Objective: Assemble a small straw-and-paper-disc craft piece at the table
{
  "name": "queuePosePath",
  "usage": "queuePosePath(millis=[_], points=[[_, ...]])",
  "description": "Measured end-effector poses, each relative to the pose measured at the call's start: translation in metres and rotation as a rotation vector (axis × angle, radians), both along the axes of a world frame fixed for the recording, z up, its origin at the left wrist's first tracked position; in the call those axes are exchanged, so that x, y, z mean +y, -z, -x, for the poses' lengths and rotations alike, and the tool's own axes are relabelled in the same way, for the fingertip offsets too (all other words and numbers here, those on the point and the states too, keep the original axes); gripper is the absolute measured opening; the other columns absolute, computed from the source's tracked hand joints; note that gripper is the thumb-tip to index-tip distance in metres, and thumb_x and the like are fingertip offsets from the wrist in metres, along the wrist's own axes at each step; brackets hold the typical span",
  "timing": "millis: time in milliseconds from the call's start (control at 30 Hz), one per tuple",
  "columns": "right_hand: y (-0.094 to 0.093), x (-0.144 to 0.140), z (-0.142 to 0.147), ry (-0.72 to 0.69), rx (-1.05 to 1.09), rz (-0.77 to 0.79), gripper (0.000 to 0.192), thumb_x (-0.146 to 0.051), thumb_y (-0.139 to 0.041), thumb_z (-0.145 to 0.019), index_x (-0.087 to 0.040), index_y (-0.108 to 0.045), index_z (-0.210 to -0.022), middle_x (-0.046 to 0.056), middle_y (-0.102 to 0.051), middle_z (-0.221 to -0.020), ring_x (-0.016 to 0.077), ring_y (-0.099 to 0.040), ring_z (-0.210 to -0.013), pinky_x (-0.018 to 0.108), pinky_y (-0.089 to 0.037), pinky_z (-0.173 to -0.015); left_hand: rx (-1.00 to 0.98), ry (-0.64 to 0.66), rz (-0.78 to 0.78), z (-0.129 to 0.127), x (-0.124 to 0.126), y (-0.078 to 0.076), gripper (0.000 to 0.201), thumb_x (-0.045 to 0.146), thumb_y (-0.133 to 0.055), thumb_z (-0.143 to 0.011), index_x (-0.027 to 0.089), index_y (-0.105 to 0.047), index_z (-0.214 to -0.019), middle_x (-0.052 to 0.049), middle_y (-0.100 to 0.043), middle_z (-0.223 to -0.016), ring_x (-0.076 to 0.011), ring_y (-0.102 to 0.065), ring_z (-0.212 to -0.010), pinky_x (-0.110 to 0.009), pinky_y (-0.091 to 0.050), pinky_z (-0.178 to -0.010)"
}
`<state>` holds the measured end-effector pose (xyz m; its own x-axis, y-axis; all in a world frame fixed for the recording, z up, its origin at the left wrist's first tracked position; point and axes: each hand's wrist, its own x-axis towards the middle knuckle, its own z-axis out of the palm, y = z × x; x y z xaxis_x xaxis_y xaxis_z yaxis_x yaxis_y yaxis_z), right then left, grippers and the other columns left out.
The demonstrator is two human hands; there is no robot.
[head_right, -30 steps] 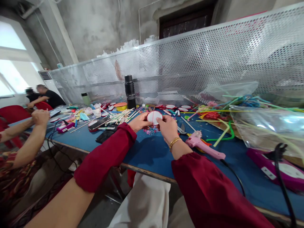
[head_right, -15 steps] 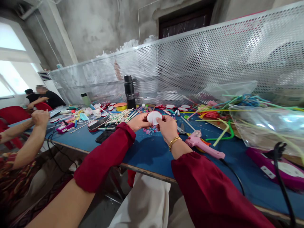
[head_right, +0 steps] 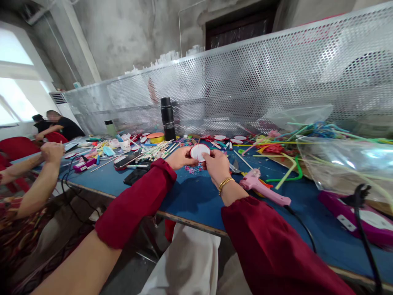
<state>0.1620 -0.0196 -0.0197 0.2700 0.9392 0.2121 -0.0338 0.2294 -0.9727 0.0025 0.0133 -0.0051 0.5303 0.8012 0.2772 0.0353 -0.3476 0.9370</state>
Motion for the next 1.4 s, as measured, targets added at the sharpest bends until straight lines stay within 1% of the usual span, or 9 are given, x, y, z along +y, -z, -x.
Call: queuePosePath(millis=[167, 333, 433, 533, 633, 767, 1033, 1233, 1400], points=[[-0.002, -0.001, 0.0, -0.002, -0.007, 0.017, 0.022, -0.033, -0.077, -0.071, -0.021, -0.059, -0.073, -0.004, -0.058, -0.05, 0.0128, -0.054, -0.043, 0.024, -0.046, -0.042, 0.021, -0.022, -0.023, 0.0, -0.001, 0.001, 0.056, 0.022, -0.089, -0.063, 0.009, -0.066, -0.112, -0.006, -0.071, -0.089, -0.013, -0.062, -0.073, -0.025, -0.052, -0.066], [-0.007, -0.007, 0.002, -0.092, -0.03, 0.026, 0.032, -0.04, -0.084, -0.069, -0.021, -0.058, -0.075, -0.004, -0.059, -0.053, 0.0116, -0.056, -0.046, 0.022, -0.043, -0.042, -0.11, -0.178, 0.066, 0.003, -0.003, -0.004, 0.05, 0.033, -0.08, -0.077, 0.014, -0.067, -0.121, -0.009, -0.072, -0.108, -0.0162, -0.065, -0.082, -0.026, -0.053, -0.066], [-0.007, -0.01, 0.003, -0.14, -0.055, 0.044, 0.031, -0.039, -0.084, -0.071, -0.02, -0.059, -0.076, -0.004, -0.059, -0.052, 0.0106, -0.055, -0.045, 0.02, -0.042, -0.043, -0.28, -0.237, 0.11, 0.005, 0.0, -0.007, 0.037, 0.041, -0.072, -0.086, 0.016, -0.072, -0.112, -0.008, -0.073, -0.107, -0.0164, -0.065, -0.085, -0.029, -0.054, -0.074], [-0.007, -0.012, 0.004, -0.196, -0.073, 0.061, 0.024, -0.033, -0.08, -0.075, -0.019, -0.062, -0.078, -0.003, -0.061, -0.052, 0.0112, -0.057, -0.046, 0.02, -0.043, -0.043, -0.329, -0.247, 0.118, 0.005, 0.005, -0.004, 0.031, 0.044, -0.07, -0.087, 0.016, -0.073, -0.099, -0.006, -0.073, -0.096, -0.0157, -0.064, -0.081, -0.029, -0.052, -0.075], [-0.006, -0.013, 0.005, -0.233, -0.092, 0.074, 0.017, -0.029, -0.077, -0.077, -0.018, -0.064, -0.08, -0.003, -0.062, -0.052, 0.0113, -0.057, -0.046, 0.02, -0.043, -0.043, -0.316, -0.25, 0.052, 0.002, 0.011, 0.001, 0.028, 0.043, -0.071, -0.088, 0.015, -0.071, -0.087, -0.003, -0.069, -0.082, -0.0125, -0.059, -0.071, -0.026, -0.048, -0.069], [-0.005, -0.013, 0.006, -0.252, -0.085, 0.084, 0.013, -0.026, -0.075, -0.078, -0.018, -0.065, -0.081, -0.003, -0.062, -0.052, 0.011, -0.056, -0.045, 0.02, -0.043, -0.042, -0.32, -0.262, -0.007, -0.002, 0.012, 0.004, 0.027, 0.041, -0.07, -0.089, 0.015, -0.066, -0.082, 0.001, -0.061, -0.072, -0.0092, -0.05, -0.063, -0.023, -0.042, -0.063], [-0.007, -0.018, 0.01, -0.251, -0.068, 0.072, 0.01, -0.02, -0.073, -0.08, -0.017, -0.063, -0.079, -0.003, -0.06, -0.051, 0.0101, -0.056, -0.044, 0.018, -0.043, -0.042, -0.25, -0.332, -0.16, -0.003, 0.009, 0.003, 0.035, 0.044, -0.058, -0.097, 0.016, -0.057, -0.076, 0.001, -0.056, -0.071, -0.0099, -0.047, -0.065, -0.025, -0.041, -0.066], [-0.005, -0.019, 0.011, -0.26, -0.073, 0.066, 0.017, -0.023, -0.077, -0.078, -0.018, -0.062, -0.076, -0.003, -0.061, -0.052, 0.0098, -0.057, -0.044, 0.018, -0.044, -0.041, -0.22, -0.315, -0.229, -0.001, 0.016, 0.009, 0.037, 0.048, -0.056, -0.097, 0.017, -0.057, -0.077, 0.001, -0.053, -0.07, -0.0108, -0.047, -0.063, -0.026, -0.04, -0.064], [-0.006, -0.019, 0.012, -0.245, -0.072, 0.079, 0.012, -0.018, -0.072, -0.08, -0.017, -0.061, -0.077, -0.004, -0.06, -0.051, 0.0097, -0.057, -0.043, 0.018, -0.043, -0.041, -0.226, -0.311, -0.256, 0.0, 0.02, 0.013, 0.039, 0.051, -0.056, -0.097, 0.018, -0.055, -0.076, 0.001, -0.052, -0.07, -0.0106, -0.046, -0.063, -0.026, -0.039, -0.063]])
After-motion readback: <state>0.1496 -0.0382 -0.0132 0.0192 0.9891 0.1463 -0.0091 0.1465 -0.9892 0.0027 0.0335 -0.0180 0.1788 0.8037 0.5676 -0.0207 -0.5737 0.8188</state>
